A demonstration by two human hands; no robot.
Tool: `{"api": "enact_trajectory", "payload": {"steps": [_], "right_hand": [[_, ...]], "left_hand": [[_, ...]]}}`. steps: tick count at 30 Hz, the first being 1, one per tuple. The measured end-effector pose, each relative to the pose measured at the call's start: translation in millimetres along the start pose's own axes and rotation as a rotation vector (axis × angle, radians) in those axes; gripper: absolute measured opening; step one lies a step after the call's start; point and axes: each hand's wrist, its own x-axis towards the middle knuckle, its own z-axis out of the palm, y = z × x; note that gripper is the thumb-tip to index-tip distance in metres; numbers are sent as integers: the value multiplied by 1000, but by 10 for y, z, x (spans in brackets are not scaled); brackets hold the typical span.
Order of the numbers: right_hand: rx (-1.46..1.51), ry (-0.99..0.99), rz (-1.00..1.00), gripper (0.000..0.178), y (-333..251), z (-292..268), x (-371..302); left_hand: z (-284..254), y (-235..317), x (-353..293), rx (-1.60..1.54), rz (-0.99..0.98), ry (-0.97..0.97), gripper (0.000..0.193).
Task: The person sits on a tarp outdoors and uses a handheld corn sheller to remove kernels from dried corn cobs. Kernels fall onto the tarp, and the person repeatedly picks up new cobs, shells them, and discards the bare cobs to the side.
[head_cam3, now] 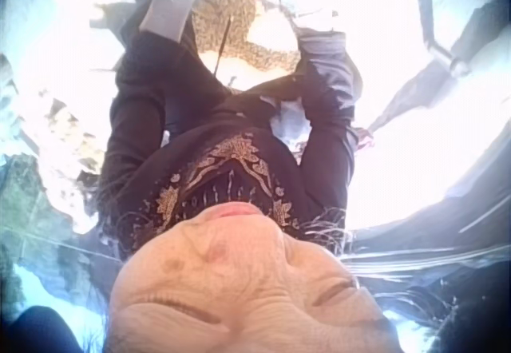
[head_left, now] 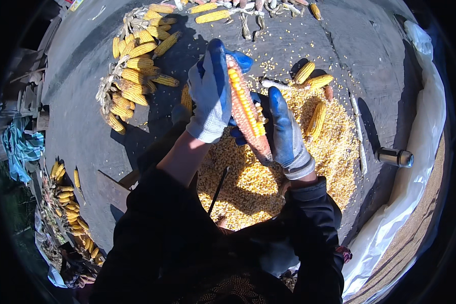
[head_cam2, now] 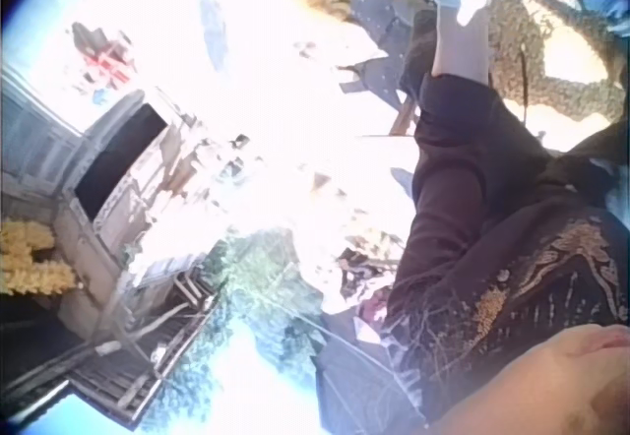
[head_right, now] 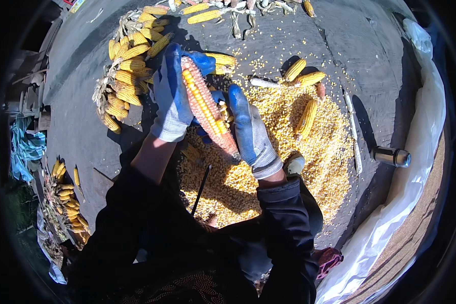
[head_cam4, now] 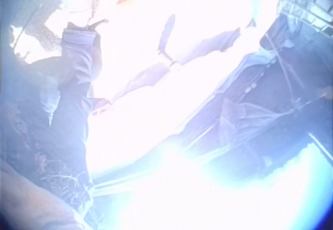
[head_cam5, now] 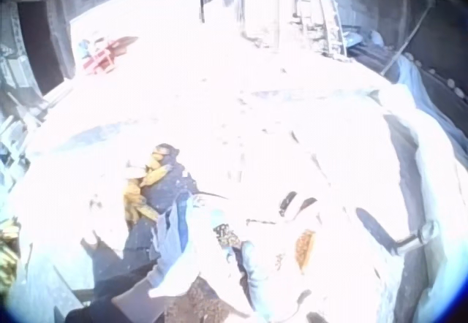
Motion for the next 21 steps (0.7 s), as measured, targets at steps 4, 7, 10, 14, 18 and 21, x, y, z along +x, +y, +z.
{"api": "enact_trajectory", "payload": {"steps": [4, 7, 10, 14, 18, 21], "right_hand": [[107, -42, 102, 42, -103, 119, -116], [-133, 150, 66, 48, 138, 142, -137], [-937, 127, -296, 49, 468, -7, -32], [-610, 113, -193, 51, 387, -37, 10], [91, 1, 42, 55, -13, 116, -53], [-132, 9, -134, 39, 74, 112, -35]], "left_hand": [[-194, -227, 158, -395, -220, 11, 48], [-106, -49, -42, 187, 156, 119, 47], [3, -111, -94, 530, 313, 103, 50], [3, -220, -30, 212, -35, 46, 48], [-118, -261, 42, 17, -105, 46, 39], [40, -57, 79, -439, -385, -28, 45]]}}
